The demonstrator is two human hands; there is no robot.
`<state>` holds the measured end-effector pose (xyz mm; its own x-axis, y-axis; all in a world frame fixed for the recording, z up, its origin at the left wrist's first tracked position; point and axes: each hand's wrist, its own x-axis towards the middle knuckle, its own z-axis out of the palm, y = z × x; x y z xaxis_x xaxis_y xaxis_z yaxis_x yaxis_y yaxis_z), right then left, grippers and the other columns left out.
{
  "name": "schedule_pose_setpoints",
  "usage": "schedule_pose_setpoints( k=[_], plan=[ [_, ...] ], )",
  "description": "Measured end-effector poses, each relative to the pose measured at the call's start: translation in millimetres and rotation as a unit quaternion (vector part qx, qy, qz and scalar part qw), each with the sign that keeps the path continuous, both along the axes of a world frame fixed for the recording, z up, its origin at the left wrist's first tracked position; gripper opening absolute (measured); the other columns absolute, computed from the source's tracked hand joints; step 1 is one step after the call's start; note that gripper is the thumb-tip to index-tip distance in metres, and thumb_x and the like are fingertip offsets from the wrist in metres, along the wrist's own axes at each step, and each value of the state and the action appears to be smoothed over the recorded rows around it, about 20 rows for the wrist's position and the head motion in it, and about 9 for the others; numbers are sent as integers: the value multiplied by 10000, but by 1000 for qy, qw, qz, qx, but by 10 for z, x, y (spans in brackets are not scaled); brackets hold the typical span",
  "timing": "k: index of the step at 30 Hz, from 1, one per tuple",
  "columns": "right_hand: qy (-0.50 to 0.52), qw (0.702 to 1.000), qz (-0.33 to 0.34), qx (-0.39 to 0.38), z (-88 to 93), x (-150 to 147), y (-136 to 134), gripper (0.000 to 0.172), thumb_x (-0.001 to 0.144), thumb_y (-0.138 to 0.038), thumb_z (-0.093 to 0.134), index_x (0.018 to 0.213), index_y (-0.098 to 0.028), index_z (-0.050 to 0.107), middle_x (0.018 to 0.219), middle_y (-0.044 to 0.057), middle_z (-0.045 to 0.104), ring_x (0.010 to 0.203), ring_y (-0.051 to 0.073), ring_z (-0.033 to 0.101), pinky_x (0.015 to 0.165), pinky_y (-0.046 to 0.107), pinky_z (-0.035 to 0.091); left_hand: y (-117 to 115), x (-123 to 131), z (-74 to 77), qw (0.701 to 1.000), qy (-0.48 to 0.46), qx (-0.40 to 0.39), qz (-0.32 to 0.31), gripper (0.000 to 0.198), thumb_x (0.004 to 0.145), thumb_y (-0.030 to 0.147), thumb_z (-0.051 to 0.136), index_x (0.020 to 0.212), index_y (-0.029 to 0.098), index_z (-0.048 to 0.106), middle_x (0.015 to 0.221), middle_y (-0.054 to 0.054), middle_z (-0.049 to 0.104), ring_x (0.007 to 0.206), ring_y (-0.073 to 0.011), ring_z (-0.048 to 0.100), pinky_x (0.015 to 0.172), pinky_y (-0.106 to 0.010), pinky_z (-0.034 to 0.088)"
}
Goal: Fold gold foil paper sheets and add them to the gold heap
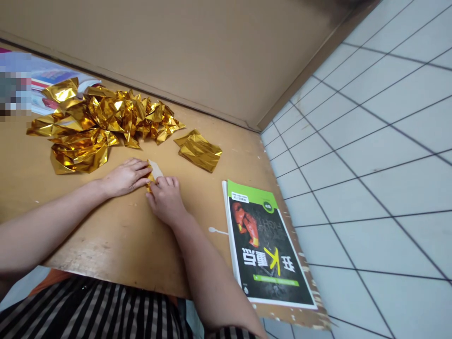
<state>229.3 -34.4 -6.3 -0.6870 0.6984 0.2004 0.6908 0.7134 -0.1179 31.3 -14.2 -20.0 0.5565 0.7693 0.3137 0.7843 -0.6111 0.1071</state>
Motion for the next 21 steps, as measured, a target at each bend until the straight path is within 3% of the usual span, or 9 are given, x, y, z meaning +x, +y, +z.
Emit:
schedule_pose_setpoints(
  k=[9, 13, 21],
  plan=[
    [28, 995, 54, -83, 112, 205, 89, 405, 861, -450, 635, 1181, -204, 643, 1125, 113, 620, 1043, 260, 533, 940, 437, 367, 3, 26, -15, 998, -25, -43, 29, 329, 941, 336, 487, 1154, 148, 653, 1210, -148, 634, 1110, -274, 572, 980, -427, 425],
    [27, 992, 68, -106, 141, 237, 103, 490, 802, -425, 706, 1233, -211, 612, 1168, 116, 613, 1085, 279, 532, 957, 456, 368, -5, 17, 18, 997, -25, -68, 32, 390, 922, 390, 519, 1186, 133, 648, 1243, -157, 617, 1161, -290, 544, 1002, -429, 411],
    [56, 989, 71, -119, 101, 213, 106, 377, 819, -275, 658, 1193, -242, 629, 1180, 97, 612, 1098, 270, 530, 952, 452, 385, -36, -2, 59, 997, -18, -73, 22, 488, 886, 501, 542, 1202, 141, 638, 1273, -155, 603, 1180, -313, 533, 1004, -458, 408]
  ],
)
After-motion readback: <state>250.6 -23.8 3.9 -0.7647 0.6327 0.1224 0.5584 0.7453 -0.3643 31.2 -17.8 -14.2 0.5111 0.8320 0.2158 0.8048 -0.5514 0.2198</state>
